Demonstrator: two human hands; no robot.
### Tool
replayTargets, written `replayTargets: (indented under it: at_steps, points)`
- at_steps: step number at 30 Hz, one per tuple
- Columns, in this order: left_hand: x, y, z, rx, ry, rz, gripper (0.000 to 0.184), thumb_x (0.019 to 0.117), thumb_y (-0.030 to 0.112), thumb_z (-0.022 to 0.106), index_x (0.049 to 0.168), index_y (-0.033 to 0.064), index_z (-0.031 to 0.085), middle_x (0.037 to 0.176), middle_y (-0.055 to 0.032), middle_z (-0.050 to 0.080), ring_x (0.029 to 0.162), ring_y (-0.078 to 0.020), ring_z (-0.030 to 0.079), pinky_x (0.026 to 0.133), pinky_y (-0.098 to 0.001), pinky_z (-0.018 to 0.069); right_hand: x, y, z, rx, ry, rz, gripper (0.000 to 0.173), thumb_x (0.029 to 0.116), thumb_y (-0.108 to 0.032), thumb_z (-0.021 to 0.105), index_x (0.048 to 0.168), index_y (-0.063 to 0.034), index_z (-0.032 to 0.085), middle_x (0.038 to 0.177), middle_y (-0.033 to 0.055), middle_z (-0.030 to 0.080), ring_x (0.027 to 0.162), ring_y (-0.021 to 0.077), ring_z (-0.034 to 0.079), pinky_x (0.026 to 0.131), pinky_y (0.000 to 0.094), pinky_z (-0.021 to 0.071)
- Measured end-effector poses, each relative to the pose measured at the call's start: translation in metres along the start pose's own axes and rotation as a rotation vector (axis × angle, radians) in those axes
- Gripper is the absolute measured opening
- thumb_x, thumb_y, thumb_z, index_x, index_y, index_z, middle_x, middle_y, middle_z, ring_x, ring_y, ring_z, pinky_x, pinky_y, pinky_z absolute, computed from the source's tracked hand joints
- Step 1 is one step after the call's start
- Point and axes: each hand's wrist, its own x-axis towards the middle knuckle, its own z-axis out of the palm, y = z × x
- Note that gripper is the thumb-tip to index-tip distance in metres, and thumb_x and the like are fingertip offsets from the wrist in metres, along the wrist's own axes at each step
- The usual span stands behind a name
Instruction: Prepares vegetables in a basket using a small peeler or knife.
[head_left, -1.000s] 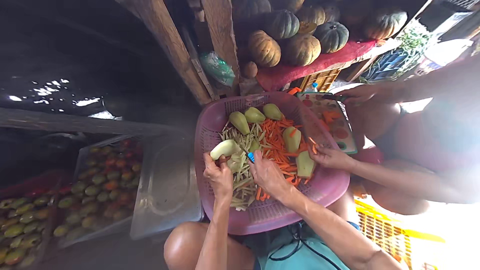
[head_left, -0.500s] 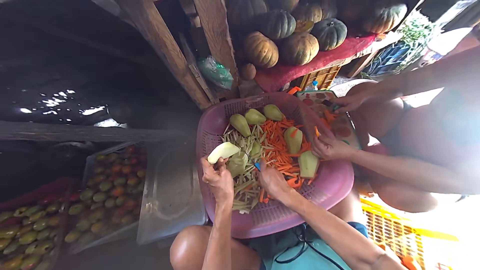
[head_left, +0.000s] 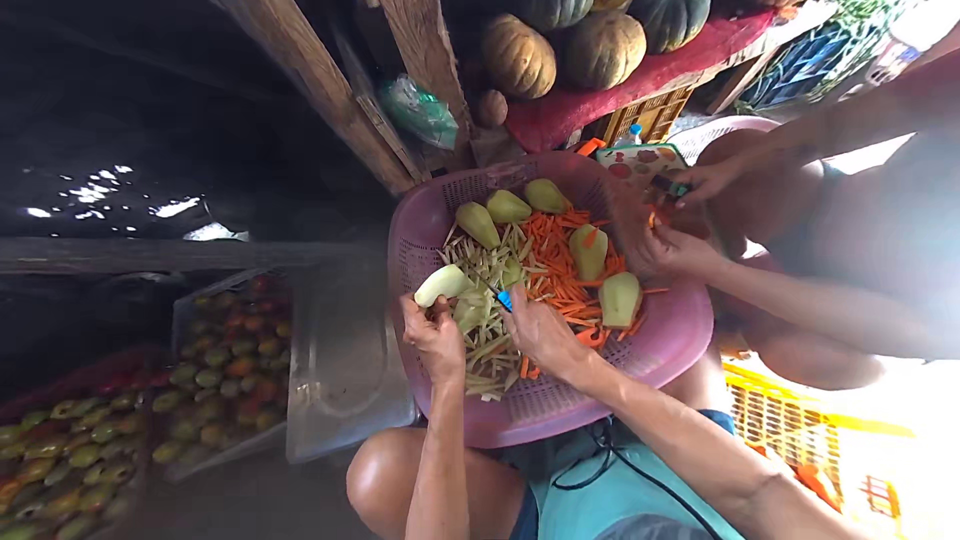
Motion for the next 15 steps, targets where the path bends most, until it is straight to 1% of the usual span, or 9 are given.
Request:
replayTargets:
  at_steps: [2,3,6,7,9,12,13,15]
  points:
    - [0.000,0.001,0.002,0.027,-0.010,0.015,0.029,0.0946,-0.007,0.059,0.123,-0.0127,0.055,0.101,-0.0186,0.070,0.087,-0.0136,0.072,0.081,-0.0293,0.0606,0.000,-0.003,0.001,-0.007,0.068,-0.072,0.042,0.1121,-0.029,0.037,0.136,0.0037,0.049,0.100,0.0225,0.070,0.096,0.0395,0.072,0.084,0.0499,0.0572]
    - [0.000,0.004,0.003,0.008,-0.006,0.011,0.029,0.0945,-0.008,0.059,0.123,-0.0129,0.054,0.101,-0.0181,0.069,0.087,-0.0128,0.072,0.080,-0.0283,0.0608,0.002,0.001,0.006,-0.016,0.032,-0.056,0.043,0.1122,-0.029,0.036,0.138,0.0032,0.047,0.101,0.0223,0.070,0.097,0.0395,0.072,0.085,0.0501,0.0569]
    - [0.001,0.007,0.002,-0.100,0.026,-0.002,0.031,0.0932,-0.012,0.056,0.124,-0.0135,0.051,0.101,-0.0156,0.068,0.086,-0.0099,0.072,0.079,-0.0259,0.0619,0.010,0.022,0.024,-0.026,-0.160,0.103,0.043,0.1125,-0.027,0.035,0.146,0.0007,0.039,0.111,0.0239,0.068,0.108,0.0405,0.069,0.092,0.0527,0.0547]
    - [0.002,0.006,0.002,-0.104,0.036,0.000,0.031,0.0927,-0.012,0.056,0.123,-0.0132,0.051,0.100,-0.0150,0.068,0.085,-0.0092,0.072,0.078,-0.0254,0.0620,0.010,0.026,0.024,-0.023,-0.178,0.134,0.043,0.1126,-0.026,0.035,0.147,0.0003,0.038,0.112,0.0238,0.068,0.109,0.0401,0.069,0.093,0.0526,0.0544]
    - [0.001,0.004,0.002,-0.052,0.025,-0.022,0.030,0.0935,-0.011,0.057,0.123,-0.0129,0.052,0.100,-0.0159,0.068,0.085,-0.0098,0.072,0.079,-0.0256,0.0613,0.005,0.019,0.014,0.000,-0.122,0.107,0.043,0.1128,-0.028,0.035,0.144,0.0011,0.041,0.109,0.0227,0.068,0.106,0.0386,0.070,0.092,0.0507,0.0550]
    - [-0.003,0.003,0.004,0.034,-0.005,-0.016,0.029,0.0946,-0.008,0.060,0.123,-0.0114,0.055,0.100,-0.0175,0.070,0.087,-0.0122,0.072,0.080,-0.0282,0.0599,-0.002,-0.002,0.001,0.029,0.039,-0.023,0.042,0.1124,-0.030,0.037,0.135,0.0031,0.049,0.099,0.0221,0.070,0.098,0.0386,0.072,0.086,0.0493,0.0565]
    - [-0.002,0.004,0.005,0.018,0.005,0.007,0.028,0.0941,-0.008,0.060,0.122,-0.0122,0.055,0.099,-0.0178,0.070,0.086,-0.0126,0.072,0.080,-0.0281,0.0604,0.000,-0.003,0.002,0.024,0.050,-0.040,0.043,0.1124,-0.031,0.037,0.136,0.0032,0.049,0.098,0.0221,0.070,0.097,0.0389,0.072,0.085,0.0495,0.0567]
    - [-0.001,0.007,0.005,-0.045,0.033,0.030,0.029,0.0934,-0.009,0.059,0.122,-0.0129,0.054,0.098,-0.0158,0.069,0.084,-0.0103,0.072,0.078,-0.0262,0.0611,0.005,0.008,0.014,0.004,-0.070,0.030,0.043,0.1125,-0.028,0.035,0.142,0.0019,0.043,0.105,0.0230,0.069,0.104,0.0394,0.071,0.090,0.0513,0.0556]
